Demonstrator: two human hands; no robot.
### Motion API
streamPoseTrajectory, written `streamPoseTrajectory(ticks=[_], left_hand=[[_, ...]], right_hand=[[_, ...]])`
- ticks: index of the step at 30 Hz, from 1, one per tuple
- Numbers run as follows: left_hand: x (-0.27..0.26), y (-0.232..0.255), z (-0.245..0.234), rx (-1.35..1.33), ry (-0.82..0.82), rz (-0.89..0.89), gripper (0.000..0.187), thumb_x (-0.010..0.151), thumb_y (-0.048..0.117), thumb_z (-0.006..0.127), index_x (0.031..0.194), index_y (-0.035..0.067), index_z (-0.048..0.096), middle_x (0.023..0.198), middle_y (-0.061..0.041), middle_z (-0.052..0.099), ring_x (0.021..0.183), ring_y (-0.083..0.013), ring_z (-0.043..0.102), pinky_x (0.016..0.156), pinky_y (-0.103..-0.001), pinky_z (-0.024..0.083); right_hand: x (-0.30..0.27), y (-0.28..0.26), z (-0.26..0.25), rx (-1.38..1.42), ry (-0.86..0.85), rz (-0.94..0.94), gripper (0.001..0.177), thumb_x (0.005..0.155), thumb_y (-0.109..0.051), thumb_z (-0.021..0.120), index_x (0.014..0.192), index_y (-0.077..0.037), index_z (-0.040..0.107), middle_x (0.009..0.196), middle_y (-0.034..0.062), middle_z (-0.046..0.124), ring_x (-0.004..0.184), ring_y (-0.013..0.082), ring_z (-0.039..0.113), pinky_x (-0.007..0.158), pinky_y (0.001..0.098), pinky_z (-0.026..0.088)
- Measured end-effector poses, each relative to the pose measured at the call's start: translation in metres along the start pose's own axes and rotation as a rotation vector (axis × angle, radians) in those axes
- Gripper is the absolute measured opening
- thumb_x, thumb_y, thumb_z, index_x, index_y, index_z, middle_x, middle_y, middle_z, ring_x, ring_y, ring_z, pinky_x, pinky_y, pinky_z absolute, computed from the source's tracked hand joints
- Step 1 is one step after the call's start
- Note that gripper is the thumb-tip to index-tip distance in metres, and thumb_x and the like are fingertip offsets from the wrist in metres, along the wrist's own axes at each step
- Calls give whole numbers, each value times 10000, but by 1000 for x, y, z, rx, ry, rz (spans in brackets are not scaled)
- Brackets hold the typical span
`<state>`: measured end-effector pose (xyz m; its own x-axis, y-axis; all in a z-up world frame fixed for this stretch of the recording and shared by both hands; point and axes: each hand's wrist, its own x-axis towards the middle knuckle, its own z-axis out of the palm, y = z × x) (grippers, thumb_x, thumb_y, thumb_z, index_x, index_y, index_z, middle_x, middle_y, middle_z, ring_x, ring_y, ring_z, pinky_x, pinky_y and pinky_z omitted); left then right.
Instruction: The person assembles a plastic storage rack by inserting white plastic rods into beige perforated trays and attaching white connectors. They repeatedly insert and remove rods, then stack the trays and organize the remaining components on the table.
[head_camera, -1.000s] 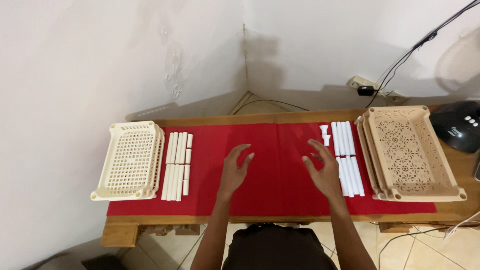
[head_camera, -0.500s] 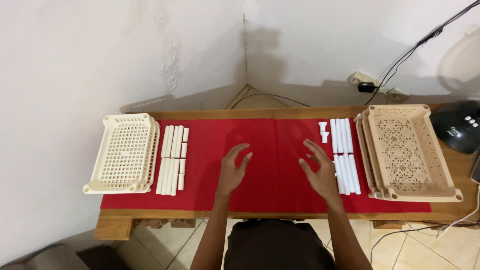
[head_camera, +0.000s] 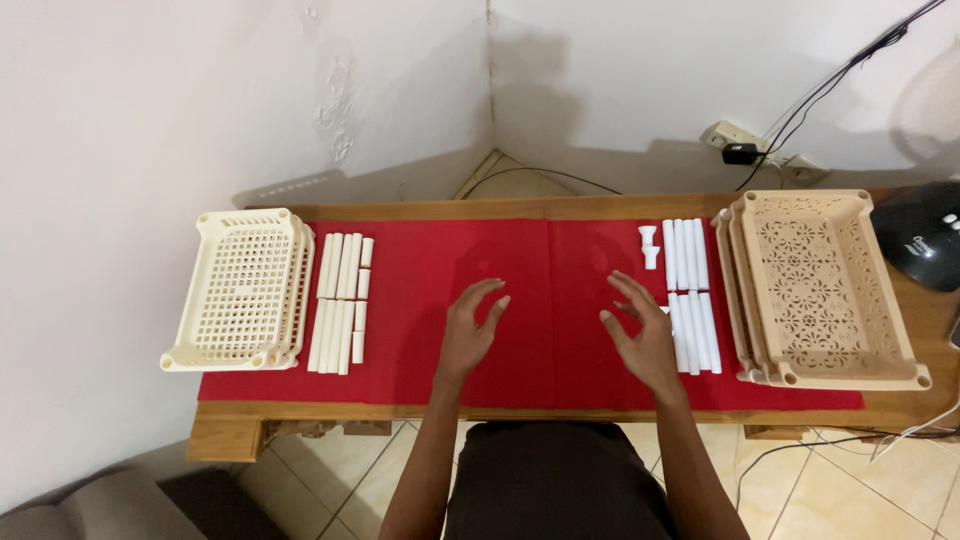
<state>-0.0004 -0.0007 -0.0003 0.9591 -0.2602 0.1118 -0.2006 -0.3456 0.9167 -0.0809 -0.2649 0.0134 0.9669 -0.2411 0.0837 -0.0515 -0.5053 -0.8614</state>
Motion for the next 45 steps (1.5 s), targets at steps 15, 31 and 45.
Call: streamPoseTrajectory(ticks=[15,31,45], left_hand=[[-3,-8,13,29,-35,-5,334,1004,267,647,1250,46,695,1330,-185,680,1301,-330,618,1109,-491,482],[0,-4,14,14,-24,18,326,1009,261,649,1241,37,698,1321,-190,687,1291,-337,629,1102,-493,491],[6,21,8,-12,-8,33,306,1002,231,664,1240,43,699,1320,-174,692,1291,-320,636,1105,-454,495]], right_hand=[[-5,10,0,15,-17,19,500,913,-149,710,1400,-123,599,1519,120,549,1373,288,560,1069,429,546],[0,5,-2,-29,-21,2,485,904,-134,719,1377,-110,615,1507,127,554,1345,294,577,1055,441,546],[5,-13,-12,-19,16,-61,475,909,-123,715,1375,-107,625,1502,124,569,1329,283,594,1053,422,546]])
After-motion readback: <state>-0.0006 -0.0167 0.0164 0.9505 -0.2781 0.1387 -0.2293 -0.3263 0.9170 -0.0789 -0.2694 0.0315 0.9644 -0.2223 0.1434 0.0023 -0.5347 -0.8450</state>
